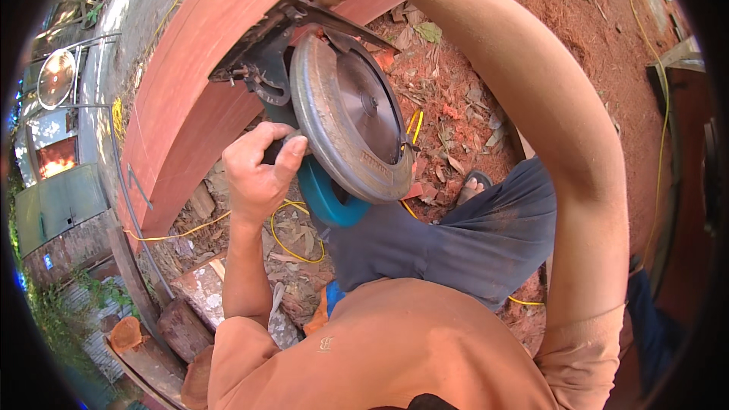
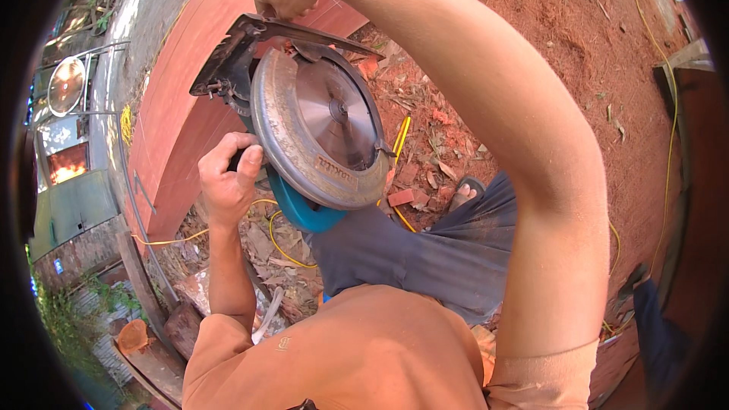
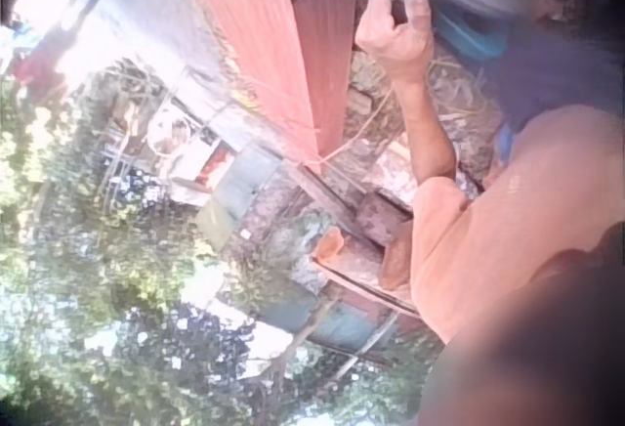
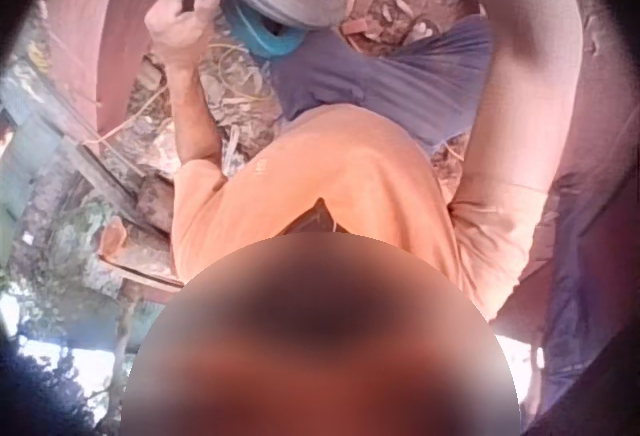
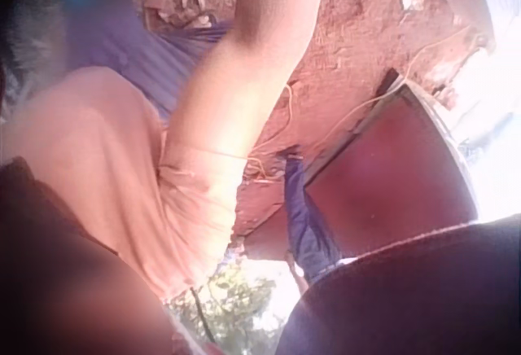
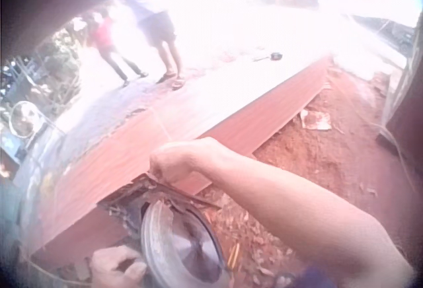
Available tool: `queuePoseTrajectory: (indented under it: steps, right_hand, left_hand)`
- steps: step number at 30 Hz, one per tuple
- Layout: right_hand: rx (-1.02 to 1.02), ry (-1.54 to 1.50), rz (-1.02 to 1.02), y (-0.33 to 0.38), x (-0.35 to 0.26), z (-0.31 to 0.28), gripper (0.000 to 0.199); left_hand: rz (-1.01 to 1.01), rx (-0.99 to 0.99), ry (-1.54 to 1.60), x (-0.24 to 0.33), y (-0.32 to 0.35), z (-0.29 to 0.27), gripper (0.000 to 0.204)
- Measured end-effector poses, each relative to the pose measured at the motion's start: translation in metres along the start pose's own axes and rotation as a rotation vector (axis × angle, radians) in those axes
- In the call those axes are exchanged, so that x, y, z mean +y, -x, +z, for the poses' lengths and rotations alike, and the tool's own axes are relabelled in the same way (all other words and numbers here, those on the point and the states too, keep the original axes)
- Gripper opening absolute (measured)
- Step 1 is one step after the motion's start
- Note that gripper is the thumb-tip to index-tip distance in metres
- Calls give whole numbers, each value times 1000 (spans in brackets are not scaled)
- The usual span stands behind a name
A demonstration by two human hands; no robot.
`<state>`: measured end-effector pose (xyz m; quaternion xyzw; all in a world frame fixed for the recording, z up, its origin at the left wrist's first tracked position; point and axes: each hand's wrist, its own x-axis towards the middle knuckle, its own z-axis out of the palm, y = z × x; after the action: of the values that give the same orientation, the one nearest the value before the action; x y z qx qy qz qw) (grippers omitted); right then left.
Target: The person plugs in a circular saw and cuts a long reddish-brown board placed on supports. They adjust the saw, make a cut along the board, then reposition and cut again. The board remains on the supports during the cuts.
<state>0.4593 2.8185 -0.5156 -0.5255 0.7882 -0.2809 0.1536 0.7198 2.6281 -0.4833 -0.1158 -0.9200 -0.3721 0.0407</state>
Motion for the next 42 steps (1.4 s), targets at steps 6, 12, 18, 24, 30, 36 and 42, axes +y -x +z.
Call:
queuePoseTrajectory:
  steps: [6, 12, 18, 24, 30, 36, 42]
  right_hand:
    - [-291, 4, 136, -23, 3, -2, 16]
    - [-520, -20, 315, -35, 11, -8, 16]
    - [-751, -73, 517, -53, 30, -4, 16]
    - [-469, -177, 405, -15, 20, -1, 19]
    - [337, -690, 267, 37, 27, 21, 27]
    - [238, 700, 644, 126, 64, 56, 30]
    - [147, 200, 817, 172, 10, 102, 21]
  left_hand:
    - [77, 22, -28, 0, 4, 5, 33]
    - [122, 35, -56, -1, 1, 8, 30]
    - [158, 33, -64, -2, 0, 7, 28]
    - [96, 6, -26, -1, 5, 4, 29]
    - [74, 13, -2, -5, 3, 2, 30]
    - [67, 11, -4, -7, 1, 1, 31]
    - [45, -6, 16, -5, 0, 0, 30]
